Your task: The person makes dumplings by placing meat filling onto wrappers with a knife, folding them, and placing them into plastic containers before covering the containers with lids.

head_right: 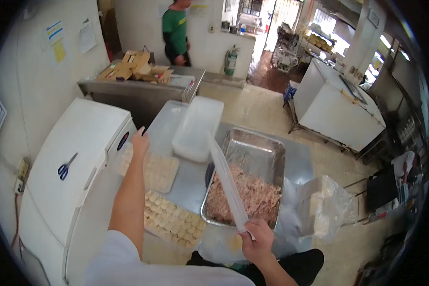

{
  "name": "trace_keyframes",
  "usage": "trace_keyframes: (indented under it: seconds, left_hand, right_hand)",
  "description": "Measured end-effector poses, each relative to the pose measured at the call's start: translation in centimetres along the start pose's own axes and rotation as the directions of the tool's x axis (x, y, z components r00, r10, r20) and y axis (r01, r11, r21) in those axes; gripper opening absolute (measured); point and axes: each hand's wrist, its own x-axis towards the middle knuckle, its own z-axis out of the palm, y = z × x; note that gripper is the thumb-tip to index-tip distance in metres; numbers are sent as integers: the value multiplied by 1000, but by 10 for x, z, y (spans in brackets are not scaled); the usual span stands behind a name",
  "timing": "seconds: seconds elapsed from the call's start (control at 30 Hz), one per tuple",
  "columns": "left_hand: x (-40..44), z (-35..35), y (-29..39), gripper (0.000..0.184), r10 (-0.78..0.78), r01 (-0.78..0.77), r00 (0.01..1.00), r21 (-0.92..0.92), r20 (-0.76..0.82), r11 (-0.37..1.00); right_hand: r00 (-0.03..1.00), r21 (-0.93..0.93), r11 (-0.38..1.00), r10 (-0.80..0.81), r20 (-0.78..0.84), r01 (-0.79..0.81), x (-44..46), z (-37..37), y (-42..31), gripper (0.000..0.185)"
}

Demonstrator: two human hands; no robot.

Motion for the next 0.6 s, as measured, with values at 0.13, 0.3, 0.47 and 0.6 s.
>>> trace_keyframes:
  seconds: [0.13,0.3,0.47,0.6]
  left_hand:
    - [-47,-45,16,34,-117,133,991,-372,67,918]
    - [-135,-160,22,27,-316,797,555,-385,769,465]
    - [-202,-210,-14,24,-345,487,758,-129,553,864]
    - [-241,-205,-38,21,-286,271,928,94,240,958]
  right_hand:
    - [947,0,973,-225,230,231,2,16,-5,35]
    - [739,79,876,-446,505,475,0,56,-15,27]
    - [591,149,801,-540,599,580,-38,110,16,22]
    - [611,103,817,-501,613,567,-64,124,22,20]
